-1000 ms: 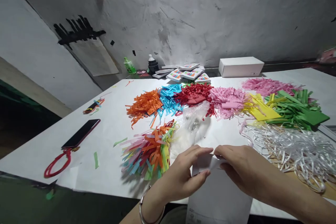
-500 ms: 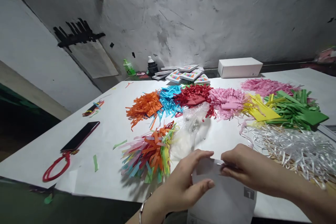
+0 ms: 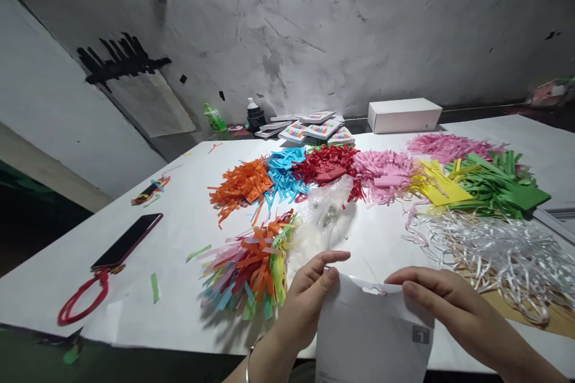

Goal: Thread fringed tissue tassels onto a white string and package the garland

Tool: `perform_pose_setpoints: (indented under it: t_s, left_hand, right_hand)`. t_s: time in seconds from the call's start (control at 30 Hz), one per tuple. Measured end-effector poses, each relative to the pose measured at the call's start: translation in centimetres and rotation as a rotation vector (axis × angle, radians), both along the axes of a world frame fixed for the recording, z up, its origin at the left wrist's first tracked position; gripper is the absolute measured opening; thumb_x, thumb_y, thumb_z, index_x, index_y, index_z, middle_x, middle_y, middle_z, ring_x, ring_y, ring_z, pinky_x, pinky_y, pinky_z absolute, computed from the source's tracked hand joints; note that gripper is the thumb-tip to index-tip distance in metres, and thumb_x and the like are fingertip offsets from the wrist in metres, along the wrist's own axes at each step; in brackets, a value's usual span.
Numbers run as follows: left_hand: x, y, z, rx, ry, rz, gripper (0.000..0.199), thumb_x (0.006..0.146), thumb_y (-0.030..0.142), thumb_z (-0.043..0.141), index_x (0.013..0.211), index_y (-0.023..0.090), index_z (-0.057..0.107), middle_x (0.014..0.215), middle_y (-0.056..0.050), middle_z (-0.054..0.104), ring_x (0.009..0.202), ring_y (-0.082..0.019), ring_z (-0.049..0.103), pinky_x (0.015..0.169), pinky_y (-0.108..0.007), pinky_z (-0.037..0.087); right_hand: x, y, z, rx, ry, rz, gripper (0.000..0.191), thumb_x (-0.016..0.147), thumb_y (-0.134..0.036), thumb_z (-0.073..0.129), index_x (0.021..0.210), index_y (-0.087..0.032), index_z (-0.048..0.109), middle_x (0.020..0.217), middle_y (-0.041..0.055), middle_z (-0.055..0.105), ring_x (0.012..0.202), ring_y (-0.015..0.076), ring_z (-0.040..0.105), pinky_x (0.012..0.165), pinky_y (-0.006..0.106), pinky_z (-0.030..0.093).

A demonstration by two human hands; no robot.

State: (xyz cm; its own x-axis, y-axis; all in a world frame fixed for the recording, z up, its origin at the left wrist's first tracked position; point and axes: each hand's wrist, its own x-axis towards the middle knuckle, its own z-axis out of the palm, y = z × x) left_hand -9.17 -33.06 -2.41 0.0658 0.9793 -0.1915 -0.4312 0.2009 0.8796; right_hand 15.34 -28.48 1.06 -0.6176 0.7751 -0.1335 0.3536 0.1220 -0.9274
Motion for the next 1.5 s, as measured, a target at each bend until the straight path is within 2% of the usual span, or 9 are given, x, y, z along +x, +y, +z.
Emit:
perform_pose_setpoints:
  t_s: [0.2,0.5,0.67,0.8,0.97,1.1,1.2,1.37,1.5]
  left_hand:
    - [0.0,-0.9,0.9,0.053,0.179,0.089,0.053,0.079,0.057,0.075,0.114,0.017,0.068,0.072,-0.004,0.068,0.061,-0.014,0.058,0.055,-0.02,0.039]
    - [0.5,-1.3,1.5,-0.022,0.211,0.163,0.051,0.073,0.063,0.077,0.089,0.015,0.072,0.064,-0.002,0.064,0.057,-0.012,0.051,0.053,-0.019,0.034]
    - [0.7,-1.6,1.4,0.035,0.256,0.16,0.049,0.075,0.062,0.076,0.085,0.015,0.072,0.062,-0.001,0.06,0.056,-0.01,0.047,0.053,-0.019,0.031]
    - [0.8,-1.6,0.9,0.035,0.22,0.172,0.05,0.073,0.063,0.076,0.08,0.014,0.072,0.063,-0.001,0.057,0.057,-0.01,0.046,0.053,-0.019,0.032]
    - [0.7,-1.6,1.3,0.002,0.226,0.212,0.05,0.071,0.064,0.077,0.079,0.016,0.071,0.059,0.0,0.056,0.054,-0.011,0.044,0.051,-0.02,0.03]
    - [0.9,-2.0,2.0,0.175,0.465,0.301,0.044,0.077,0.061,0.074,0.078,0.017,0.074,0.063,-0.002,0.06,0.06,-0.013,0.048,0.054,-0.021,0.034]
    - [1.2,-1.8,2.2,0.046,0.276,0.222,0.047,0.073,0.062,0.077,0.073,0.015,0.071,0.058,0.0,0.058,0.055,-0.011,0.046,0.05,-0.019,0.032]
    - [1.2,-0.9,1.9,-0.17,-0.073,0.093,0.048,0.065,0.059,0.084,0.066,0.015,0.065,0.052,-0.002,0.061,0.048,-0.011,0.049,0.048,-0.018,0.036]
    - [0.9,-1.2,1.8,-0.003,0.194,0.215,0.046,0.065,0.06,0.084,0.072,0.016,0.072,0.059,-0.002,0.063,0.053,-0.012,0.05,0.05,-0.019,0.037]
  right_hand:
    - [-0.5,-1.2,-1.7,0.0,0.119,-0.273,0.054,0.094,-0.065,0.044,0.066,-0.02,0.055,0.061,-0.0021,0.046,0.061,0.0139,0.042,0.057,0.025,0.034]
    - [1.3,-2.5,-5.0,-0.12,0.503,-0.231,0.048,0.086,-0.058,0.059,0.118,-0.025,0.073,0.104,0.009,0.075,0.102,0.0312,0.067,0.089,0.042,0.05]
    - [0.3,-3.0,-3.9,0.177,0.309,-0.331,0.044,0.097,-0.053,0.044,0.094,-0.023,0.076,0.078,0.0043,0.07,0.071,0.0205,0.062,0.062,0.027,0.045]
    - [-1.4,-3.6,-3.3,0.105,0.413,-0.436,0.048,0.097,-0.056,0.041,0.078,-0.02,0.067,0.056,-0.0011,0.049,0.052,0.0139,0.045,0.05,0.025,0.034]
    - [-2.4,-4.1,-4.1,-0.161,0.554,-0.55,0.047,0.092,-0.062,0.049,0.09,-0.02,0.07,0.063,0.001,0.057,0.058,0.0159,0.05,0.054,0.026,0.039]
    - [-2.1,-4.4,-3.7,-0.001,0.383,-0.545,0.051,0.089,-0.066,0.051,0.101,-0.022,0.073,0.067,0.002,0.06,0.061,0.0174,0.053,0.056,0.026,0.042]
    - [-2.2,-4.3,-3.0,0.054,0.355,-0.53,0.045,0.091,-0.061,0.054,0.083,-0.021,0.073,0.058,-0.0002,0.051,0.054,0.0142,0.044,0.05,0.025,0.035]
    - [-2.9,-3.7,-3.1,-0.246,0.628,-0.428,0.054,0.084,-0.068,0.058,0.08,-0.016,0.075,0.063,0.0046,0.061,0.055,0.0145,0.048,0.052,0.027,0.037]
    - [-2.9,-3.7,-3.8,0.066,0.418,-0.519,0.05,0.094,-0.061,0.048,0.084,-0.019,0.074,0.06,0.0024,0.056,0.054,0.0148,0.047,0.052,0.027,0.034]
